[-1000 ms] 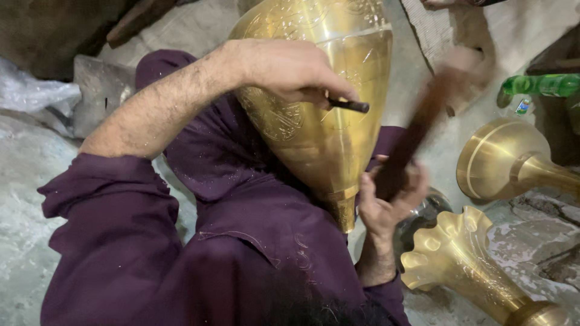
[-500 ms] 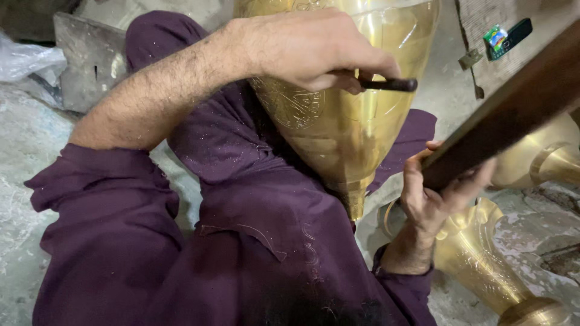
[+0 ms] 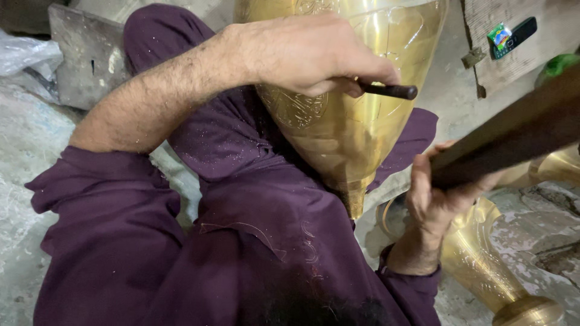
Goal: The person sits on the floor holding a large brass vase on their lap and engraves decorative patterns into its surface, using a chisel-like punch in one hand and a wooden mallet in the other to tap the tool along the design lines, repositioning the vase as they work.
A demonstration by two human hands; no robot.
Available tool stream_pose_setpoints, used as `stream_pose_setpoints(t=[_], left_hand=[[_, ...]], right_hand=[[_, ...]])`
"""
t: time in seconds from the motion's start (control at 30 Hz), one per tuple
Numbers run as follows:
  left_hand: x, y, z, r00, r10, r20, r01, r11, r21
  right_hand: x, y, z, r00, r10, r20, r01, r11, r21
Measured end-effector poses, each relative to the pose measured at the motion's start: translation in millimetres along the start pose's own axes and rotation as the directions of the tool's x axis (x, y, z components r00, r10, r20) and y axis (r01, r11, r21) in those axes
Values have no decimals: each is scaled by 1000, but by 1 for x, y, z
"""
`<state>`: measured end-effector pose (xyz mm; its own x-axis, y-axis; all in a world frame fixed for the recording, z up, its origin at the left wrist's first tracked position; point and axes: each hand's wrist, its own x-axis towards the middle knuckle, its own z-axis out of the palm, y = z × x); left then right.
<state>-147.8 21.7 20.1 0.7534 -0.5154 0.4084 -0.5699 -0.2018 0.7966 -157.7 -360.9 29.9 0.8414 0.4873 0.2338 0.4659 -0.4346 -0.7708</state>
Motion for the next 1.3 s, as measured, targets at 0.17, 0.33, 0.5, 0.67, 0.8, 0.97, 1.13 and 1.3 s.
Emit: stream_pose_setpoints(t=[0.17, 0.33, 0.5, 0.67, 0.8, 0.97, 1.13, 1.3], left_hand=[[-1, 2, 3, 999, -38, 5, 38, 999, 34], [-6, 5, 7, 998, -53, -20, 54, 998, 44], [-15, 8, 13, 994, -60, -94, 63, 998, 25], [-26, 9, 18, 984, -89, -154, 87, 996, -15], [-33, 8, 26, 971, -154, -182, 163, 986, 37], [-44, 5, 40, 940, -40, -338, 40, 999, -6], [-54, 6, 56, 892, -152, -426, 148, 988, -43], [-57, 8, 73, 827, -193, -529, 183, 981, -71]], right_hand=[[3, -2, -4, 992, -63, 110, 71, 995, -70], [11, -10, -8, 971, -177, 163, 210, 954, -213], [19, -18, -12, 991, -81, 110, 91, 992, -84], [31, -20, -29, 962, -127, 240, 183, 957, -227], [42, -25, -41, 918, -188, 350, 334, 842, -424], [61, -43, -44, 929, -117, 351, 238, 915, -325], [85, -65, -43, 877, -200, 436, 352, 886, -301], [108, -86, -44, 771, -222, 597, 573, 651, -498]])
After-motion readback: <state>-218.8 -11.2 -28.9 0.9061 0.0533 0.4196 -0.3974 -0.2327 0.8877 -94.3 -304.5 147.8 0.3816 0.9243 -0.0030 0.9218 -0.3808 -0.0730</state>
